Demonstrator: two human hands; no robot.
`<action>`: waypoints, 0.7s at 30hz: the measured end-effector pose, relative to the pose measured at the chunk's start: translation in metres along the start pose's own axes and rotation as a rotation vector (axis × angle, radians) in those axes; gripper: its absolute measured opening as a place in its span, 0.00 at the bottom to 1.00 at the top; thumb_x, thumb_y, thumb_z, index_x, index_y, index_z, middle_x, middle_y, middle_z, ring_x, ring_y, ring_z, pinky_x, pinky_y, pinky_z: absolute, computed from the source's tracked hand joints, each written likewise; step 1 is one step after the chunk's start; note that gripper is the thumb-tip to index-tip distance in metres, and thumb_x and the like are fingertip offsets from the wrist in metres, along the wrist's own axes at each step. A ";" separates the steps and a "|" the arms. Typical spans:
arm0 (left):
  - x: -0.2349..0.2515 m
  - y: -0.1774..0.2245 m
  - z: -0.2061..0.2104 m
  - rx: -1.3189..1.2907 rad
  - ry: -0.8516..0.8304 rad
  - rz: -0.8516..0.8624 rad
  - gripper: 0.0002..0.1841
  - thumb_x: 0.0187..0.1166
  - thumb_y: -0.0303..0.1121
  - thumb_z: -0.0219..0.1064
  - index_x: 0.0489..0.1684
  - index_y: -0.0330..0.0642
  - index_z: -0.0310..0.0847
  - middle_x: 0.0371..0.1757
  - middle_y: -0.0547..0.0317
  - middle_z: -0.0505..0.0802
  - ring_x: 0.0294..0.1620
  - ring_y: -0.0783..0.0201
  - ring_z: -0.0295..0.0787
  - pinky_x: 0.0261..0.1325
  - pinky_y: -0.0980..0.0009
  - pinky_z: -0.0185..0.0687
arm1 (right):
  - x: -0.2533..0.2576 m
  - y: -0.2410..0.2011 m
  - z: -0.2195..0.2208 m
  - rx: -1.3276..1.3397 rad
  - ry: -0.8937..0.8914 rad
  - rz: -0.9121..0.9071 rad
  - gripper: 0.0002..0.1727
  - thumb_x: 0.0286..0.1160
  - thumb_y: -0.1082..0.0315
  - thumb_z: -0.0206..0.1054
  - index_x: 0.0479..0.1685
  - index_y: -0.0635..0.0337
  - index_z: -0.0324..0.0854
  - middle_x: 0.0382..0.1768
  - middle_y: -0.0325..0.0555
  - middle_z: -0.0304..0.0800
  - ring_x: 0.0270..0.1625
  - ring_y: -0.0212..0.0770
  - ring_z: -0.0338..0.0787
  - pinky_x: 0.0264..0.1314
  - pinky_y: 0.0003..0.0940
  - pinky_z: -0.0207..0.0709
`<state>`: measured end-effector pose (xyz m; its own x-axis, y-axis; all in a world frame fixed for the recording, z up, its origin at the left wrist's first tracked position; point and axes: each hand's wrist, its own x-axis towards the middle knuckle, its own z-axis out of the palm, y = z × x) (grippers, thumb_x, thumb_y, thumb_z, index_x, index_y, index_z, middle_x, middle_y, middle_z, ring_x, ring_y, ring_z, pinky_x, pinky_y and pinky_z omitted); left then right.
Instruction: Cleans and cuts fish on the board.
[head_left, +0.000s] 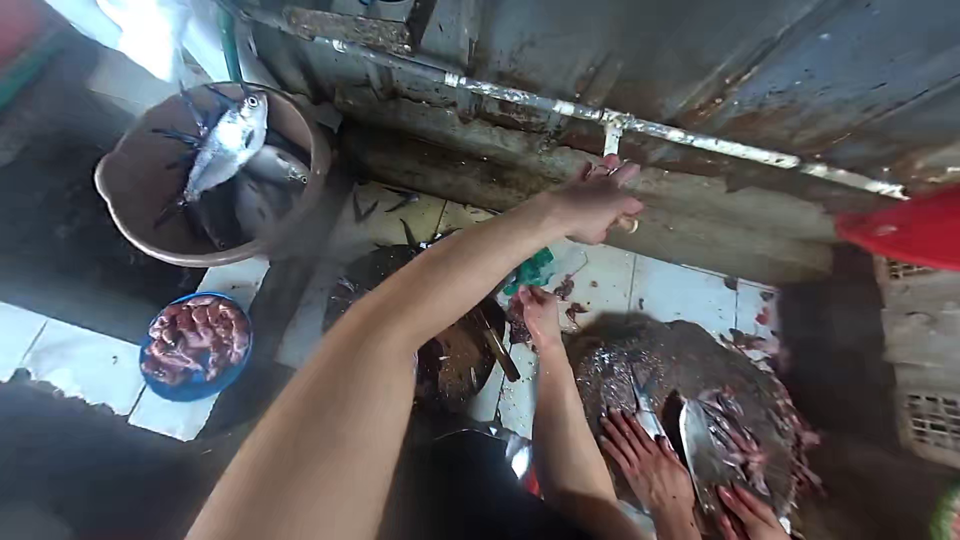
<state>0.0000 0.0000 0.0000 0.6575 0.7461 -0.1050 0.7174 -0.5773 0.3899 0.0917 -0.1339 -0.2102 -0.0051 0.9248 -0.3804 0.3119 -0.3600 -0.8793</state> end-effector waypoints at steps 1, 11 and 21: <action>-0.011 0.002 -0.003 0.047 0.009 0.028 0.32 0.67 0.41 0.79 0.77 0.66 0.81 0.97 0.54 0.52 0.95 0.39 0.44 0.90 0.35 0.47 | -0.007 0.002 0.000 -0.112 -0.023 -0.037 0.14 0.87 0.65 0.61 0.47 0.67 0.88 0.37 0.49 0.95 0.38 0.39 0.95 0.47 0.40 0.92; -0.331 -0.063 0.167 -0.452 0.381 -1.020 0.19 0.84 0.40 0.66 0.67 0.40 0.82 0.60 0.47 0.92 0.59 0.49 0.91 0.64 0.42 0.86 | -0.082 -0.001 0.006 -0.829 -0.481 0.018 0.47 0.79 0.32 0.61 0.82 0.65 0.68 0.60 0.64 0.90 0.67 0.62 0.89 0.73 0.64 0.78; -0.373 -0.029 0.253 -1.043 0.594 -1.395 0.29 0.71 0.44 0.78 0.67 0.36 0.79 0.51 0.47 0.94 0.51 0.54 0.94 0.59 0.51 0.90 | -0.086 0.032 0.027 -0.861 -0.263 -0.191 0.39 0.91 0.41 0.48 0.80 0.72 0.68 0.49 0.64 0.93 0.56 0.61 0.94 0.65 0.60 0.84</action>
<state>-0.2080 -0.3452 -0.2034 -0.5444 0.5833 -0.6029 0.0347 0.7337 0.6786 0.0763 -0.2287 -0.2136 -0.3121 0.8634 -0.3964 0.8827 0.1092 -0.4571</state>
